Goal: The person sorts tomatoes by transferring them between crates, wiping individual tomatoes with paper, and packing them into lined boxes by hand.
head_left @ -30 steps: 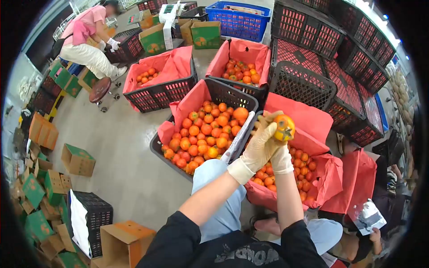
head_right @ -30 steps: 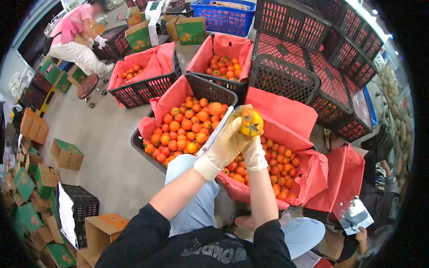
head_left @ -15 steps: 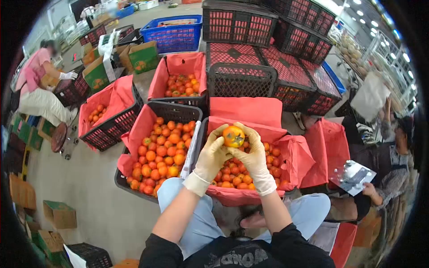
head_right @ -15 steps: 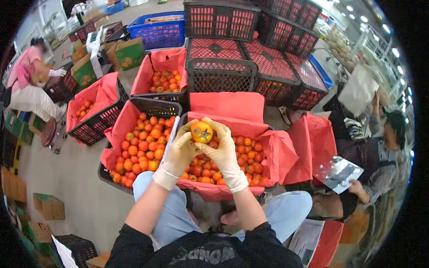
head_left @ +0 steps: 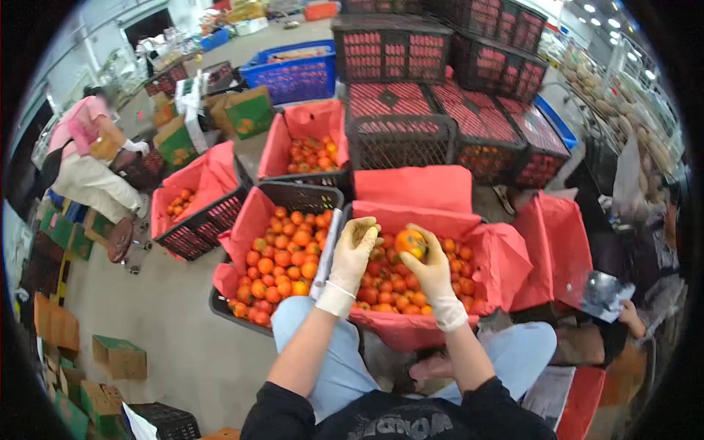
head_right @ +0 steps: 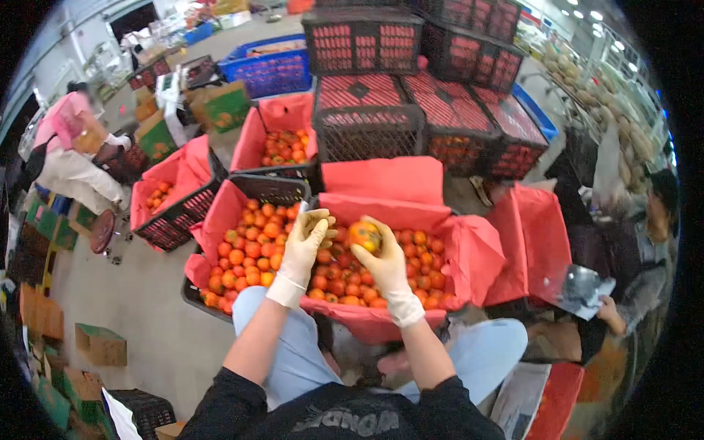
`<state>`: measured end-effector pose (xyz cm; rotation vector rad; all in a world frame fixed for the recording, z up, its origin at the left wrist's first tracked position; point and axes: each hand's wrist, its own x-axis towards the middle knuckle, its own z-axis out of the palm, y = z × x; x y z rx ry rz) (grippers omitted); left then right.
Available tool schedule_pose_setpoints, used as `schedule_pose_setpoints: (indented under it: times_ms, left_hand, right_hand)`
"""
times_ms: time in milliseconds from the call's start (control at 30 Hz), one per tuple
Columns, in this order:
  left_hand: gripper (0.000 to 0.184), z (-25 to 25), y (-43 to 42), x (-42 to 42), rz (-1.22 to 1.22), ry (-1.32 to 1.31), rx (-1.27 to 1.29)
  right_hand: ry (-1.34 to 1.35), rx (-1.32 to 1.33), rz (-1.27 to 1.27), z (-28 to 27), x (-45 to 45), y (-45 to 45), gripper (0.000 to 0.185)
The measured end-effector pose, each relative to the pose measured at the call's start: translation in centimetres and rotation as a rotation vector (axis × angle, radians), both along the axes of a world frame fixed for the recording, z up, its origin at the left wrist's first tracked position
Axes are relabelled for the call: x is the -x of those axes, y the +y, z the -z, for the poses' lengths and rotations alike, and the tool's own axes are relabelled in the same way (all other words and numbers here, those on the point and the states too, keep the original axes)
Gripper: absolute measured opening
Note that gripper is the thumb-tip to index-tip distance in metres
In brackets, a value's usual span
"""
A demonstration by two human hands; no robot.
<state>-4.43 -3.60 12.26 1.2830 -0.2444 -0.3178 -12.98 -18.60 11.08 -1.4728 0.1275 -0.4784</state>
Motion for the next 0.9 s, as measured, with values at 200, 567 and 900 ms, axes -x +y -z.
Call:
schedule_pose_setpoints:
  times_ms: [200, 567, 900]
  left_hand:
    - [0.027, -0.7, 2.0, -1.5, -0.201, 0.091, 0.228]
    - [0.029, -1.2, 2.5, -2.0, -0.428, -0.131, 0.326]
    - [0.03, -1.7, 2.4, -2.1, -0.516, -0.144, 0.189]
  right_hand:
    - [0.589, -0.026, -0.143, 8.8, 2.6, -0.9, 0.038]
    - [0.126, 0.098, -0.597, -7.8, -23.9, -1.8, 0.046]
    - [0.29, -0.085, -0.356, 2.3, -12.7, -4.6, 0.038]
